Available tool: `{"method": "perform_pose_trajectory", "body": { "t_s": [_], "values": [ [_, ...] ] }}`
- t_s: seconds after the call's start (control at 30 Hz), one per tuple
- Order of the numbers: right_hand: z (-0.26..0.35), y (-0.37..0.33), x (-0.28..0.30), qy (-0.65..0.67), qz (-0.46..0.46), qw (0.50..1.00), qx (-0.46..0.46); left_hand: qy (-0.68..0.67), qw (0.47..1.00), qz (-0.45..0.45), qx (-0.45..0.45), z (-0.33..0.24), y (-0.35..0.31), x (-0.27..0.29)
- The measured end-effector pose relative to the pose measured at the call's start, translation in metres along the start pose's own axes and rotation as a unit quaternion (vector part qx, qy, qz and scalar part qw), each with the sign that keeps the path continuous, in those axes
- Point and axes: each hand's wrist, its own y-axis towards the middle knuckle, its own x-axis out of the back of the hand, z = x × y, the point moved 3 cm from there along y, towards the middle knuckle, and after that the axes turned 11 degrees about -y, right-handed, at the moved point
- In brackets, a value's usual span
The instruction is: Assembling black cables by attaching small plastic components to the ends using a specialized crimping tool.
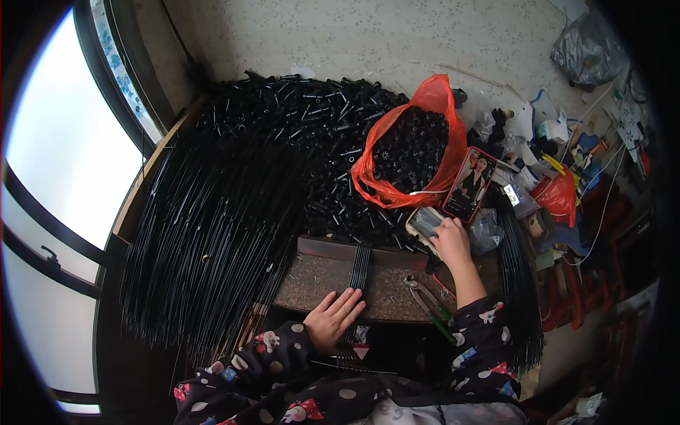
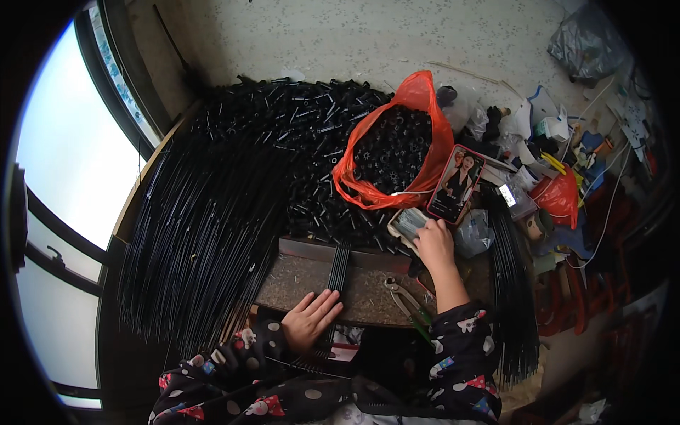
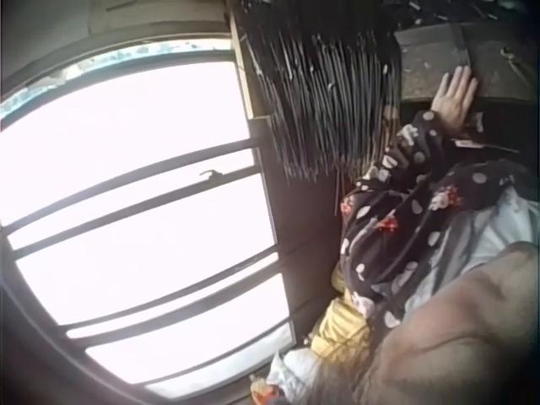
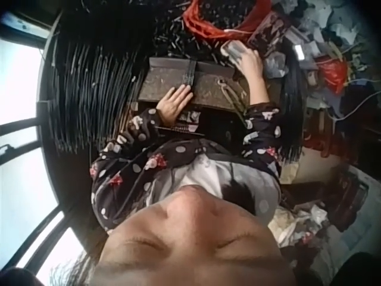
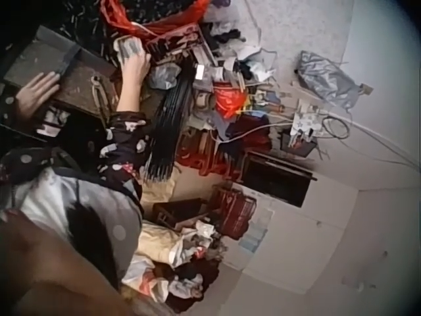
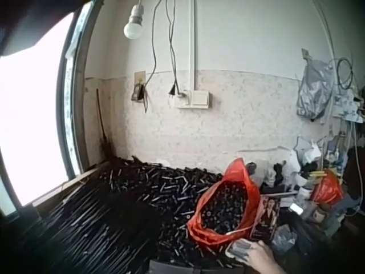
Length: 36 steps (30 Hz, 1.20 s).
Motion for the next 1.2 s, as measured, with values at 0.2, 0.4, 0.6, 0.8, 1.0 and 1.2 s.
{"method": "perform_pose_trajectory", "body": {
  "t_s": [0.2,0.4,0.6,0.8,1.0,1.2],
  "values": [
    [-0.005,0.002,0.000,0.011,0.017,0.999,0.024,-0.013,1.000,0.004,0.018,-0.002,0.004,0.007],
    [0.070,-0.004,0.005,0.210,0.033,0.973,0.094,0.009,0.999,0.019,0.031,-0.002,0.006,0.011],
    [0.083,-0.011,-0.019,0.166,0.093,0.979,0.074,-0.012,1.000,0.008,0.022,0.000,0.006,0.005],
    [0.086,-0.009,-0.019,0.166,0.107,0.977,0.081,-0.026,0.999,-0.007,0.024,-0.001,0.004,0.004],
    [0.085,-0.009,-0.019,0.164,0.120,0.976,0.081,-0.034,0.999,-0.015,0.022,-0.001,0.005,0.006],
    [0.088,0.000,-0.016,0.143,0.110,0.973,0.141,-0.033,0.999,-0.015,0.023,-0.001,0.003,0.008]
  ]
}}
